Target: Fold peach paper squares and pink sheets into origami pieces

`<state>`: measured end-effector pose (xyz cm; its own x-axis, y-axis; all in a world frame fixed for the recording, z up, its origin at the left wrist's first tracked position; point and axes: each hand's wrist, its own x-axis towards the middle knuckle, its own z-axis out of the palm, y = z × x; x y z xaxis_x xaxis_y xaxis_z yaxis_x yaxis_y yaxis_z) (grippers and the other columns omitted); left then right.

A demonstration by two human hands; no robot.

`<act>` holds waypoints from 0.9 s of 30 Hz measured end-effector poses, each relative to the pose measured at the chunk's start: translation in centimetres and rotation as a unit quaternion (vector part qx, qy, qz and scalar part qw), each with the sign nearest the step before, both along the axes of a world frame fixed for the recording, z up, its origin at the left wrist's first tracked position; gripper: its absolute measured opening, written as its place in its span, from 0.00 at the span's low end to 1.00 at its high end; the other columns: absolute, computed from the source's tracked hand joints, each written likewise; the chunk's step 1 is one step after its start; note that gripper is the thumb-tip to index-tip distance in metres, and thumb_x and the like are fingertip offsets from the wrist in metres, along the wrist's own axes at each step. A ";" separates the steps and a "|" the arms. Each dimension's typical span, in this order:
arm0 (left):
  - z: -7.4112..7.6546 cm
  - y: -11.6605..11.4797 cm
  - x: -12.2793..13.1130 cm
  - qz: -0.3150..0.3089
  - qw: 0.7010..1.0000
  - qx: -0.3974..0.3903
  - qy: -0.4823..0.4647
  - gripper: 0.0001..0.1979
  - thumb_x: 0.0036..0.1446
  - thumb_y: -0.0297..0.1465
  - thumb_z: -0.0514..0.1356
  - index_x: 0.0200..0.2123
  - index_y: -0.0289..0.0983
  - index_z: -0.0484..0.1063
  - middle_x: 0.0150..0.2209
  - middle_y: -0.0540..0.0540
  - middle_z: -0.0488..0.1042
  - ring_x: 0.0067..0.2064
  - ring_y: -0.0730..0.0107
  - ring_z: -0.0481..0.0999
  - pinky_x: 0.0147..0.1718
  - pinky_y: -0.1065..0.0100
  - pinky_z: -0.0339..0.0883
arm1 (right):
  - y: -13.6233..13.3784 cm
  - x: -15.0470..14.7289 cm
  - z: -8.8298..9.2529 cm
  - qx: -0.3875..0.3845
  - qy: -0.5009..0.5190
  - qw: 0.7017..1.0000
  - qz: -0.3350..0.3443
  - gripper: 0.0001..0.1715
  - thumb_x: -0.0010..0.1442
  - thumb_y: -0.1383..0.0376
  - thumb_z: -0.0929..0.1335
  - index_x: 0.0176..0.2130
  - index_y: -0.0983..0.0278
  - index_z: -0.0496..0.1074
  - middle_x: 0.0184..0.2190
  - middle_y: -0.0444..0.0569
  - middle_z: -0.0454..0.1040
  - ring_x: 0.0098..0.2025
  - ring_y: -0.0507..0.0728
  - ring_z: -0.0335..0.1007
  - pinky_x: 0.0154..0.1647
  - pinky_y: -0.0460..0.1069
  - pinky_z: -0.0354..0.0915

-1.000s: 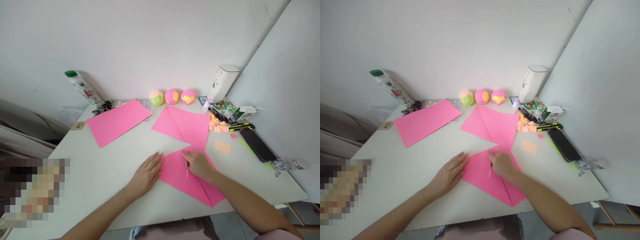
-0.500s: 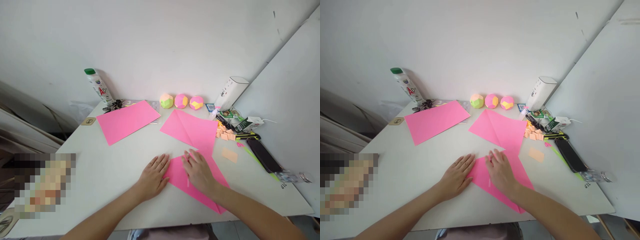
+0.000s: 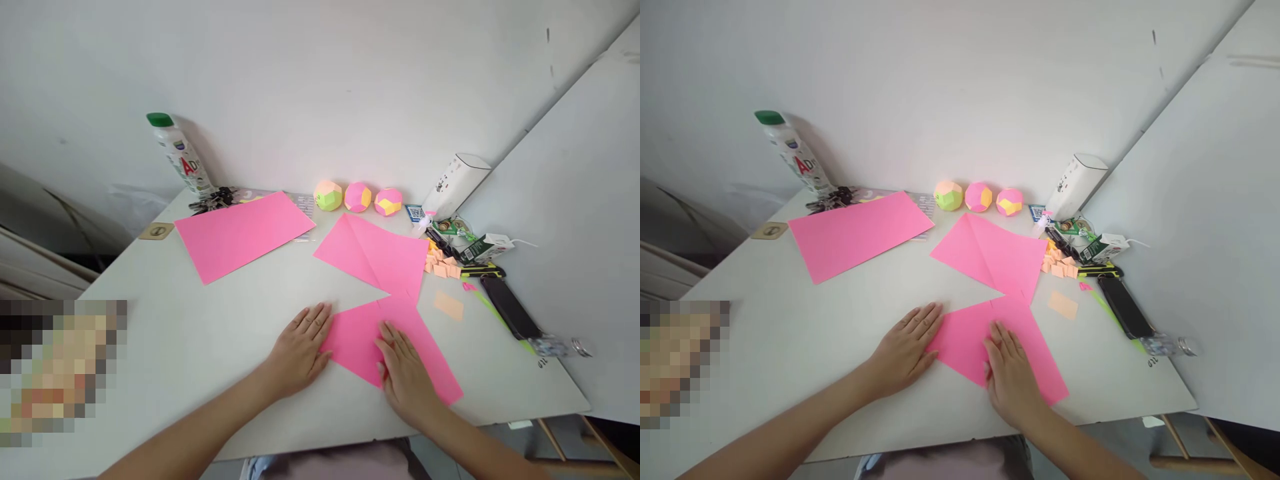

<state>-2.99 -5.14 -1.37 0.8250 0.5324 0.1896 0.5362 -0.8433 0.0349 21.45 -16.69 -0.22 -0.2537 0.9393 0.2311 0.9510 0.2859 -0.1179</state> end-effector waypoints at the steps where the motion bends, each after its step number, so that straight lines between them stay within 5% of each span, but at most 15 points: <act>1: -0.1 0.0 0.0 -0.002 1.000 0.001 0.001 0.31 0.66 0.44 0.42 0.65 0.31 0.49 0.66 0.39 0.48 0.67 0.57 0.47 0.63 0.57 0.42 | -0.8 0.7 -0.1 0.012 -0.002 1.000 -0.005 0.22 0.60 0.73 0.60 0.54 0.70 0.63 0.63 0.62 0.56 0.67 0.63 0.43 0.61 0.64 0.58; 5: -0.5 0.8 -0.6 -0.002 1.000 -0.004 0.011 0.31 0.65 0.45 0.42 0.65 0.33 0.49 0.66 0.40 0.47 0.67 0.58 0.46 0.63 0.57 0.43 | -1.4 0.9 -0.4 0.012 0.007 1.000 -0.015 0.23 0.58 0.75 0.59 0.53 0.69 0.64 0.64 0.61 0.54 0.68 0.63 0.41 0.61 0.65 0.57; 11: -0.2 4.4 -5.3 -0.001 0.998 -0.024 0.051 0.31 0.66 0.43 0.41 0.66 0.33 0.43 0.67 0.42 0.44 0.67 0.60 0.45 0.64 0.58 0.43 | 2.1 -4.0 -0.2 -0.036 0.033 0.998 -0.030 0.23 0.57 0.74 0.60 0.53 0.69 0.64 0.65 0.63 0.51 0.68 0.66 0.39 0.63 0.66 0.52; 14: 0.4 5.1 -6.2 0.050 0.997 -0.025 0.056 0.30 0.66 0.42 0.41 0.66 0.31 0.47 0.66 0.40 0.46 0.67 0.58 0.47 0.63 0.56 0.46 | 3.0 -5.7 0.0 -0.052 0.040 0.997 -0.027 0.23 0.58 0.74 0.61 0.53 0.70 0.64 0.64 0.65 0.52 0.68 0.68 0.41 0.63 0.68 0.51; 16: 0.8 4.7 -4.7 0.080 0.995 -0.025 0.050 0.29 0.66 0.39 0.42 0.64 0.27 0.52 0.66 0.35 0.47 0.67 0.53 0.48 0.63 0.54 0.47 | 3.2 -6.2 -0.1 -0.054 0.041 0.997 -0.029 0.24 0.58 0.74 0.61 0.54 0.70 0.64 0.64 0.67 0.53 0.67 0.69 0.43 0.62 0.68 0.53; 22: 1.2 3.1 3.0 -0.022 0.997 -0.074 0.024 0.28 0.67 0.38 0.40 0.64 0.28 0.50 0.66 0.37 0.45 0.67 0.57 0.45 0.64 0.58 0.43 | 3.2 -5.7 -0.4 -0.011 0.051 0.998 -0.027 0.28 0.55 0.75 0.60 0.55 0.68 0.63 0.63 0.63 0.56 0.67 0.67 0.44 0.60 0.68 0.55; 27: 1.2 3.5 3.3 -0.051 0.993 -0.105 0.018 0.41 0.62 0.53 0.42 0.65 0.26 0.46 0.67 0.33 0.42 0.67 0.52 0.44 0.63 0.56 0.41 | 0.6 -3.7 -0.5 0.018 0.024 0.999 0.016 0.28 0.51 0.78 0.58 0.52 0.69 0.64 0.63 0.64 0.55 0.68 0.66 0.41 0.60 0.67 0.56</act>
